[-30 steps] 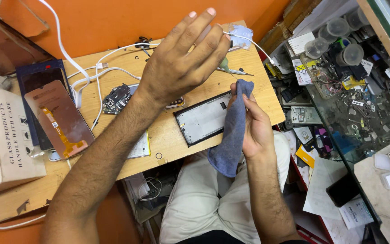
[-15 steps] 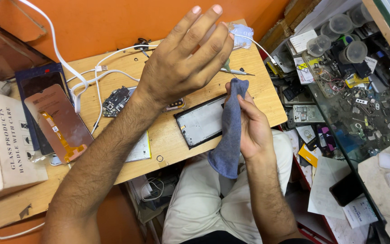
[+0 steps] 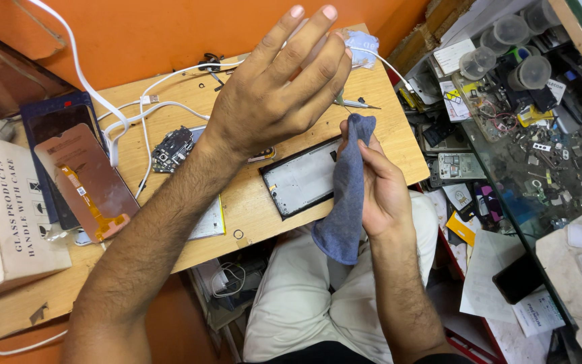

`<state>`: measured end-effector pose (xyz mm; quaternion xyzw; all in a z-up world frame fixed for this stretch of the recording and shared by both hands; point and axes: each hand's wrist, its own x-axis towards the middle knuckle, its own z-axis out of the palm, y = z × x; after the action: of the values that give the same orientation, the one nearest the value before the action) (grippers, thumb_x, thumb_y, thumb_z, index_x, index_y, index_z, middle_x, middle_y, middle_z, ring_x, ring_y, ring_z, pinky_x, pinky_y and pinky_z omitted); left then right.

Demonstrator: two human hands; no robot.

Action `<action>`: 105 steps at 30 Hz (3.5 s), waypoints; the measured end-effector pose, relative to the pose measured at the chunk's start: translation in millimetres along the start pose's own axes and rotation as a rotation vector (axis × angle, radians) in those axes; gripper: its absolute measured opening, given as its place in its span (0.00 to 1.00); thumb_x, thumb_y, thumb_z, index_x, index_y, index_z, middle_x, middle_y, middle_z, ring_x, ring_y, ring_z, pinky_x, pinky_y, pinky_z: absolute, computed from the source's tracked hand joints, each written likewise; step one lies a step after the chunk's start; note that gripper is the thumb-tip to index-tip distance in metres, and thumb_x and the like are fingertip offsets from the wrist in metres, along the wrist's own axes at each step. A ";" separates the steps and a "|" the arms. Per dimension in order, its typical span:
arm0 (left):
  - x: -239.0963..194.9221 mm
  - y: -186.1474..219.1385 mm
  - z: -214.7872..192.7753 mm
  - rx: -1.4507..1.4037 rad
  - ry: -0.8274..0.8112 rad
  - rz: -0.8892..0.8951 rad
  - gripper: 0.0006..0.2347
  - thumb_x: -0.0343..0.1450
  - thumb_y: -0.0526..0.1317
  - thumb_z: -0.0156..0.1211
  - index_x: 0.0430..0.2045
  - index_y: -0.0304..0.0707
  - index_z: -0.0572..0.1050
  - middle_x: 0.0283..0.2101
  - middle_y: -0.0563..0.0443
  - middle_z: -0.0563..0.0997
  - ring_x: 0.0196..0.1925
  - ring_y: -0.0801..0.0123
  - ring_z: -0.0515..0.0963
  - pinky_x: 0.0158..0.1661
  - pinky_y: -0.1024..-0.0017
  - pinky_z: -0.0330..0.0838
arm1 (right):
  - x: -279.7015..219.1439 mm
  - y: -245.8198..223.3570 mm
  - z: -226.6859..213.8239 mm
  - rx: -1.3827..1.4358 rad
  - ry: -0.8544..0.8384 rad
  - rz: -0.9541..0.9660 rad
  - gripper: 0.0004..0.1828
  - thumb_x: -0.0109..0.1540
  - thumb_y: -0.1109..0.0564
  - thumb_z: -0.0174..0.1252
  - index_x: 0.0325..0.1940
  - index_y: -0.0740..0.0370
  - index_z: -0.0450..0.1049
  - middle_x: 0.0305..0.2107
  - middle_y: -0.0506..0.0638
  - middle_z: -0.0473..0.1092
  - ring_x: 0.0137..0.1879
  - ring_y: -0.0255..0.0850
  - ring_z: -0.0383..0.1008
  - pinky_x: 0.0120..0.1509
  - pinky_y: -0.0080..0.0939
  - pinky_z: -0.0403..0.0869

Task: The person cleans the inside of a disassembled mobile phone frame with a cloth, applies adhesive from a syringe, and places small black components into the frame. They then use a toothbrush to clean the frame and apply more adhesive.

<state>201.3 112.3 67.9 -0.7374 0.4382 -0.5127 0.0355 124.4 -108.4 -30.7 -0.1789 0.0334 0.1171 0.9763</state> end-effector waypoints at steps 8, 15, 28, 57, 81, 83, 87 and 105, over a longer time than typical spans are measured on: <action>-7.9 4.6 15.4 -0.168 -0.090 -0.242 0.12 0.76 0.37 0.61 0.53 0.34 0.77 0.54 0.47 0.74 0.69 0.54 0.69 0.67 0.54 0.67 | -11.6 -20.9 -1.4 0.155 -0.137 -0.003 0.26 0.67 0.68 0.52 0.71 0.65 0.63 0.58 0.56 0.70 0.55 0.41 0.72 0.63 0.38 0.75; 1.1 40.9 70.9 -0.789 -0.181 -0.823 0.21 0.65 0.45 0.78 0.49 0.40 0.79 0.45 0.46 0.77 0.51 0.55 0.76 0.50 0.58 0.73 | -42.6 -82.6 -17.3 0.268 -0.125 -0.095 0.24 0.67 0.69 0.51 0.69 0.67 0.66 0.60 0.55 0.70 0.57 0.40 0.70 0.65 0.34 0.75; 2.5 53.4 126.8 -0.804 -0.252 -0.846 0.24 0.64 0.46 0.78 0.50 0.35 0.77 0.46 0.48 0.79 0.50 0.56 0.77 0.51 0.59 0.72 | -65.7 -107.7 -42.5 -0.825 0.033 -0.411 0.10 0.75 0.60 0.56 0.55 0.71 0.76 0.39 0.53 0.76 0.40 0.36 0.75 0.47 0.33 0.75; -48.5 141.6 -24.6 -0.558 -0.404 -0.906 0.35 0.66 0.55 0.70 0.60 0.27 0.67 0.59 0.41 0.71 0.60 0.55 0.70 0.61 0.54 0.59 | 25.2 -46.0 44.7 -2.466 -0.091 -0.405 0.10 0.63 0.54 0.67 0.41 0.63 0.77 0.32 0.58 0.77 0.38 0.55 0.78 0.44 0.52 0.74; -48.6 143.1 -23.3 -0.565 -0.426 -0.912 0.35 0.67 0.55 0.70 0.62 0.27 0.67 0.59 0.42 0.71 0.61 0.56 0.69 0.60 0.56 0.61 | 11.8 -34.9 57.5 -2.860 -0.004 -0.301 0.11 0.59 0.49 0.67 0.38 0.56 0.76 0.24 0.55 0.75 0.29 0.56 0.77 0.32 0.57 0.71; -50.2 142.2 -23.4 -0.546 -0.405 -0.896 0.34 0.67 0.55 0.70 0.61 0.28 0.67 0.59 0.41 0.71 0.61 0.55 0.69 0.60 0.55 0.61 | 16.6 -35.8 53.9 -2.870 -0.064 -0.354 0.11 0.60 0.49 0.67 0.38 0.55 0.76 0.25 0.55 0.75 0.30 0.55 0.77 0.32 0.57 0.71; -50.7 145.5 -23.4 -0.545 -0.403 -0.897 0.34 0.67 0.55 0.70 0.61 0.29 0.67 0.60 0.42 0.71 0.61 0.55 0.69 0.61 0.54 0.61 | 17.2 -44.4 38.3 -2.863 -0.088 -0.456 0.08 0.62 0.50 0.67 0.41 0.53 0.77 0.25 0.55 0.75 0.30 0.55 0.77 0.34 0.55 0.71; -51.1 148.4 -21.7 -0.512 -0.399 -0.888 0.34 0.66 0.54 0.72 0.62 0.30 0.66 0.61 0.41 0.71 0.62 0.53 0.68 0.61 0.53 0.60 | 18.4 -43.0 34.1 -2.803 -0.141 -0.565 0.10 0.61 0.49 0.67 0.38 0.55 0.76 0.23 0.55 0.74 0.29 0.56 0.76 0.31 0.58 0.69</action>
<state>89.1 64.8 -33.4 -0.9195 0.1807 -0.2055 -0.2823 153.4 -131.3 13.9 -0.9723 -0.1915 -0.1334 -0.0133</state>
